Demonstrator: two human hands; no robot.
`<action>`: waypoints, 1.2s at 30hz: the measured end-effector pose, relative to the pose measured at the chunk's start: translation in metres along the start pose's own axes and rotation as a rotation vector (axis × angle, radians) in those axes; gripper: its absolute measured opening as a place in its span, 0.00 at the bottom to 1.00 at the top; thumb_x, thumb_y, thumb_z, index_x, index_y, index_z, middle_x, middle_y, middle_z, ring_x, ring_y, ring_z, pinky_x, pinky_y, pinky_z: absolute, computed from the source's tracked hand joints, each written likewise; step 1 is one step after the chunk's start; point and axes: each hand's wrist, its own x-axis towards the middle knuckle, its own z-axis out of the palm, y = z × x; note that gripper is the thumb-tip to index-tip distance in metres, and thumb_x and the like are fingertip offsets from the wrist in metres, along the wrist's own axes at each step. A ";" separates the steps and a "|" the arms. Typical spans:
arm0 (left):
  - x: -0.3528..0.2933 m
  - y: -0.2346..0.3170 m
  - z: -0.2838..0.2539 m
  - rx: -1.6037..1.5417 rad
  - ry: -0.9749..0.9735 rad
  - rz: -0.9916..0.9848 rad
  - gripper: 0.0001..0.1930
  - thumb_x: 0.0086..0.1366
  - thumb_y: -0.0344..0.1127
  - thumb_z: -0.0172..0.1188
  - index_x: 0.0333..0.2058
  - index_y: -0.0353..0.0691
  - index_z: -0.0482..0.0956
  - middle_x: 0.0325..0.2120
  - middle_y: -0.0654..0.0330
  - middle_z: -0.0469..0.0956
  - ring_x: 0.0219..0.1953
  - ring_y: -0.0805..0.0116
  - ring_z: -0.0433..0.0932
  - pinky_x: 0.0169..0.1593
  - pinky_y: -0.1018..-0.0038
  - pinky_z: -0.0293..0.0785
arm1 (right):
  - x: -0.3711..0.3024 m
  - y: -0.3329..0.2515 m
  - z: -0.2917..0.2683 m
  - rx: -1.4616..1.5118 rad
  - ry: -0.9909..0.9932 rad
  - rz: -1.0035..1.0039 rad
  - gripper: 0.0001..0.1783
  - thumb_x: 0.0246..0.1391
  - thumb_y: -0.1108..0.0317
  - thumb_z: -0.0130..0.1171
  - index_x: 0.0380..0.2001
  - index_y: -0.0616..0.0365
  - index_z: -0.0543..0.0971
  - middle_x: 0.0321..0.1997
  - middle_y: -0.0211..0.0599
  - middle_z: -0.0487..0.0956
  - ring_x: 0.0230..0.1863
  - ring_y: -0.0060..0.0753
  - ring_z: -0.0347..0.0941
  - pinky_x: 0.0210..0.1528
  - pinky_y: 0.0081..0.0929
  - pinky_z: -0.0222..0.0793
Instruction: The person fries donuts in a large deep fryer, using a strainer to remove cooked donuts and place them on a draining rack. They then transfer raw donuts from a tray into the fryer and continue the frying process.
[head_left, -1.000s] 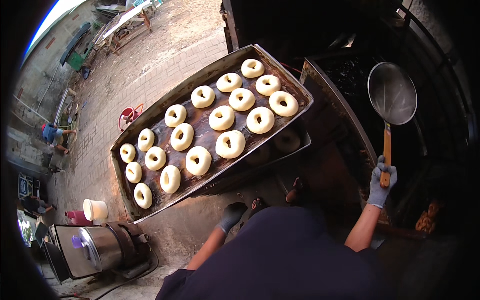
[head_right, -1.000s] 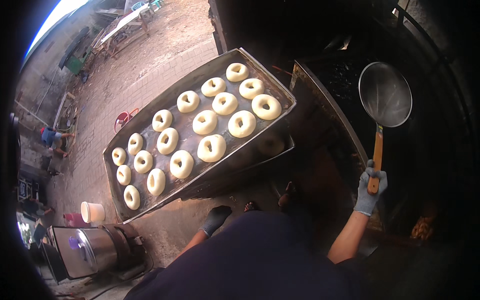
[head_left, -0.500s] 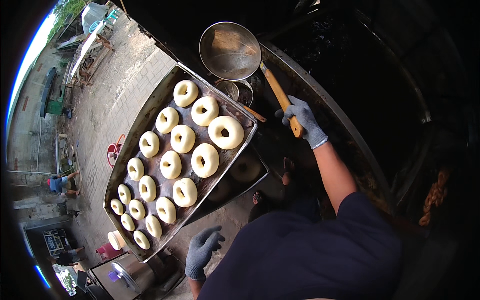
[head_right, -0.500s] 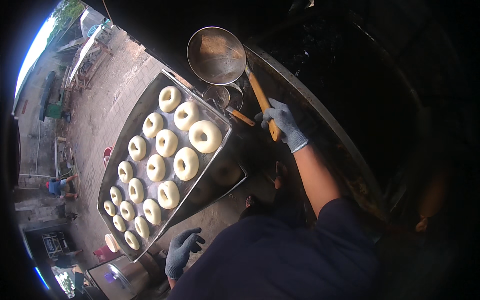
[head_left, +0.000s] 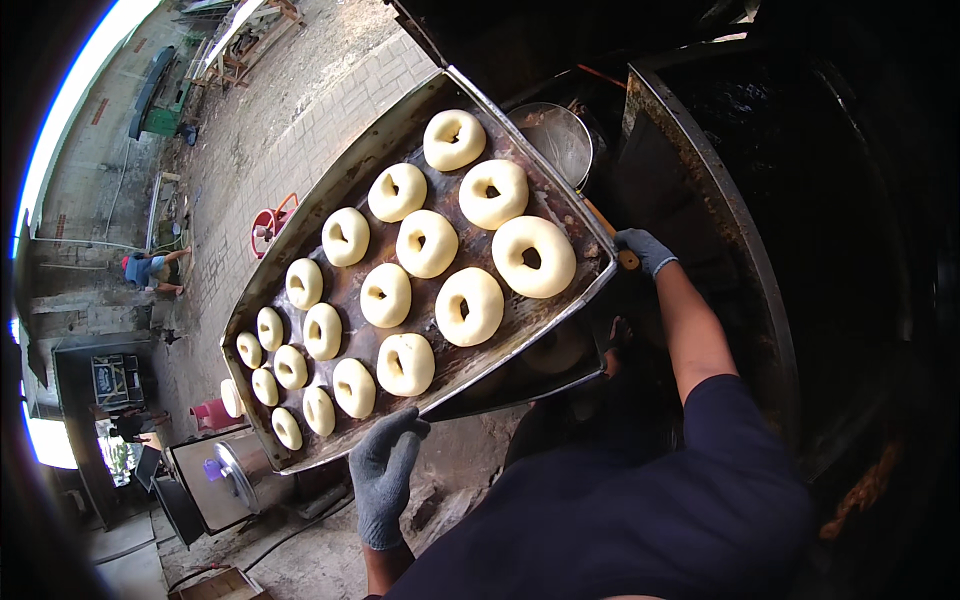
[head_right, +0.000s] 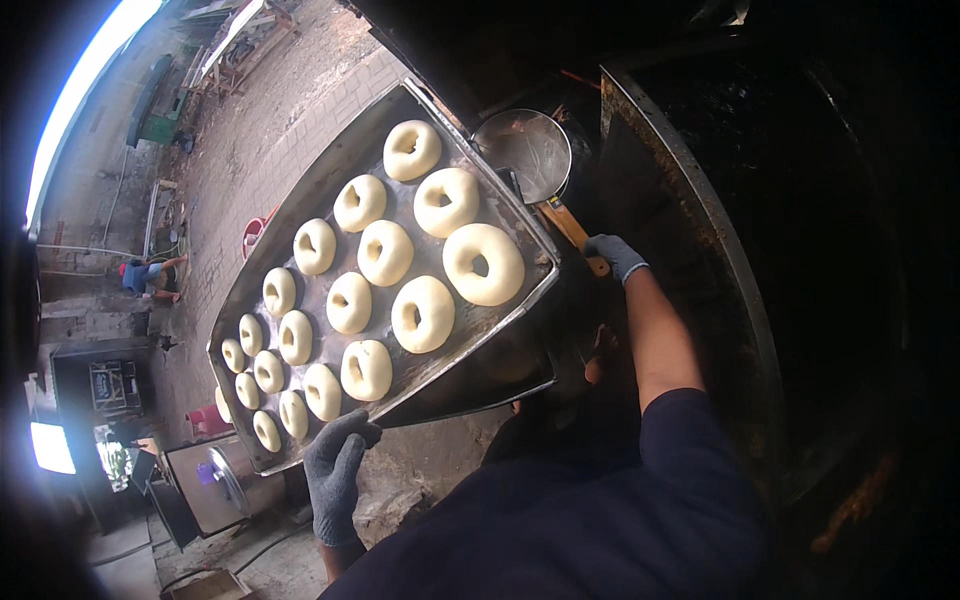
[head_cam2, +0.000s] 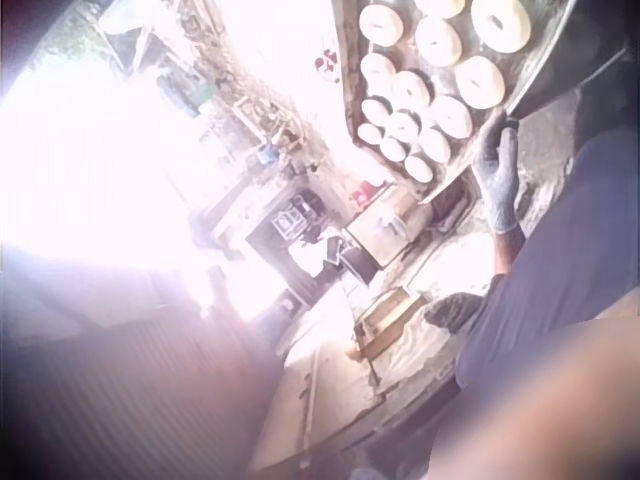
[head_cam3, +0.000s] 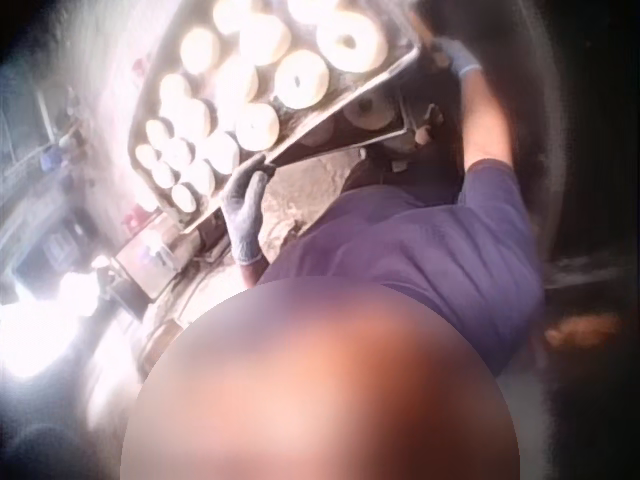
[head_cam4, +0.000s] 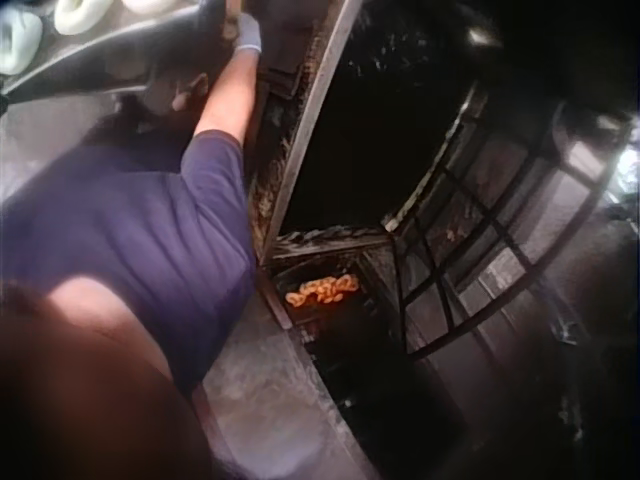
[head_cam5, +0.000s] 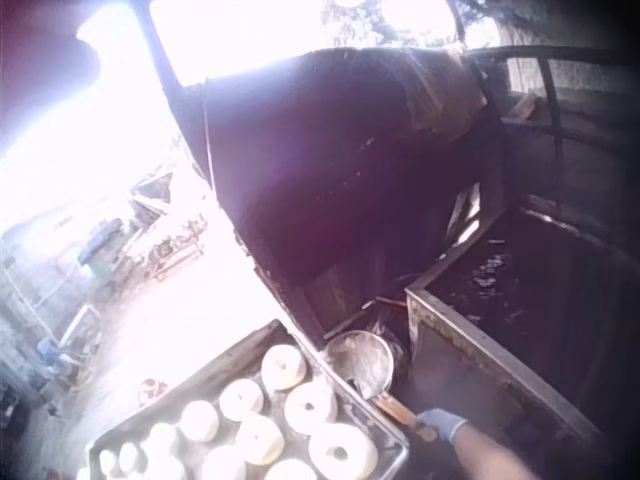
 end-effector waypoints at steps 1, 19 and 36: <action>0.019 0.000 -0.008 -0.011 -0.023 0.068 0.16 0.70 0.26 0.62 0.55 0.28 0.82 0.43 0.53 0.86 0.45 0.69 0.83 0.55 0.71 0.77 | 0.011 0.013 -0.008 -0.007 -0.047 -0.018 0.13 0.53 0.62 0.62 0.34 0.61 0.85 0.33 0.38 0.82 0.33 0.39 0.80 0.36 0.42 0.76; 0.288 0.031 0.040 0.904 -0.084 0.404 0.25 0.62 0.52 0.62 0.42 0.33 0.89 0.40 0.38 0.87 0.45 0.43 0.87 0.50 0.55 0.82 | -0.275 -0.245 0.179 -1.537 0.459 -0.694 0.19 0.51 0.58 0.61 0.36 0.63 0.89 0.44 0.56 0.87 0.48 0.52 0.84 0.54 0.44 0.78; 0.195 0.227 0.301 0.501 -0.646 1.194 0.22 0.58 0.28 0.66 0.54 0.40 0.82 0.46 0.49 0.86 0.48 0.55 0.86 0.53 0.63 0.82 | -0.361 -0.149 -0.117 -0.526 1.076 -0.697 0.18 0.48 0.70 0.70 0.45 0.56 0.82 0.45 0.43 0.82 0.47 0.50 0.82 0.49 0.41 0.80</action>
